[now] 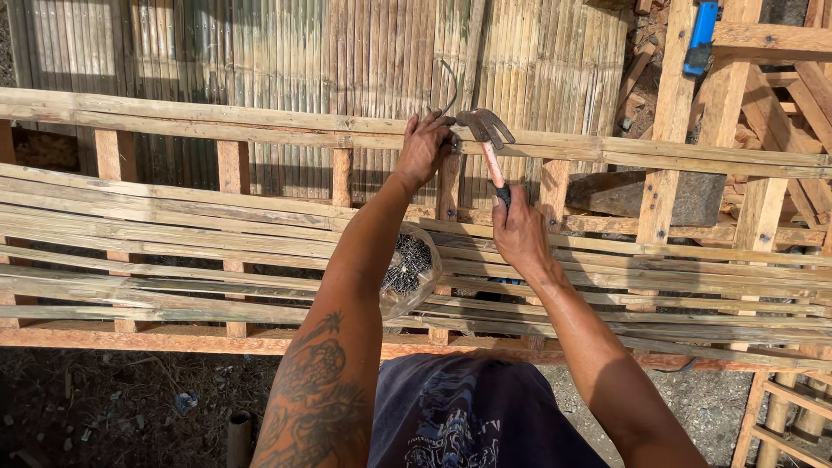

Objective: The person hammers nails into a wooden frame using a hammer, securing thin wooden slats to the frame. The person repeatedly picks nails from a plastic container and drives them into the wood.

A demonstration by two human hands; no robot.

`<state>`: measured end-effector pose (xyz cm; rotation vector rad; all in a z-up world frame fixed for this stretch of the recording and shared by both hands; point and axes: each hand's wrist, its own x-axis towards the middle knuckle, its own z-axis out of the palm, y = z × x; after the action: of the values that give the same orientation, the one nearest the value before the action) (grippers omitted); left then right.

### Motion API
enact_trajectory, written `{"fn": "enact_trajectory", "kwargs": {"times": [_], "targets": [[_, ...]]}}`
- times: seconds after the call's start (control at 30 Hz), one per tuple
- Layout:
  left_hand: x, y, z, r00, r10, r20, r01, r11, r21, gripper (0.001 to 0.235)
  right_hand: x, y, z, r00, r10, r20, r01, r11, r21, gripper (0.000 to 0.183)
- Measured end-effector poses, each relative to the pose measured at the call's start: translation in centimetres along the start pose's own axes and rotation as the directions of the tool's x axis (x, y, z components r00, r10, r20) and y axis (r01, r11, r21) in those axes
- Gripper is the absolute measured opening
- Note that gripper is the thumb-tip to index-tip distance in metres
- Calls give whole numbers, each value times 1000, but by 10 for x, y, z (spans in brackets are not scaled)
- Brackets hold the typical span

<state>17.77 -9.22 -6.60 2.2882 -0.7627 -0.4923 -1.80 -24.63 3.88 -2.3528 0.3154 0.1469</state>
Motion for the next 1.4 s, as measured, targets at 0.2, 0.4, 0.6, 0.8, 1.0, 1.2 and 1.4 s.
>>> {"fn": "enact_trajectory", "kwargs": {"times": [0.2,0.4,0.6,0.8,1.0,1.2,1.4], "targets": [[1,4,-5,1000,-25,3,25,1000,-6,21,3,7,11,961,185,207,-161,979,-127,17],[11,-23,-7,964,-119,238,25,931,364,74,16,16,12,991,128,34,-127,991,-44,23],[10,-36,14,946,-138,293,-64,807,587,61,-16,5,-14,989,-98,-113,98,995,-5,23],[12,-33,6,937,-162,310,-43,827,561,58,-1,-20,-14,767,-546,-338,508,837,-203,38],[8,-21,6,950,-189,250,11,818,575,60,12,-10,-16,997,73,18,-71,994,-83,33],[9,-24,10,956,-171,237,10,829,559,57,7,1,-2,849,-478,-225,442,876,-194,38],[4,-9,-4,961,-227,155,124,862,491,64,23,8,3,997,-19,-76,24,997,73,31]]}}
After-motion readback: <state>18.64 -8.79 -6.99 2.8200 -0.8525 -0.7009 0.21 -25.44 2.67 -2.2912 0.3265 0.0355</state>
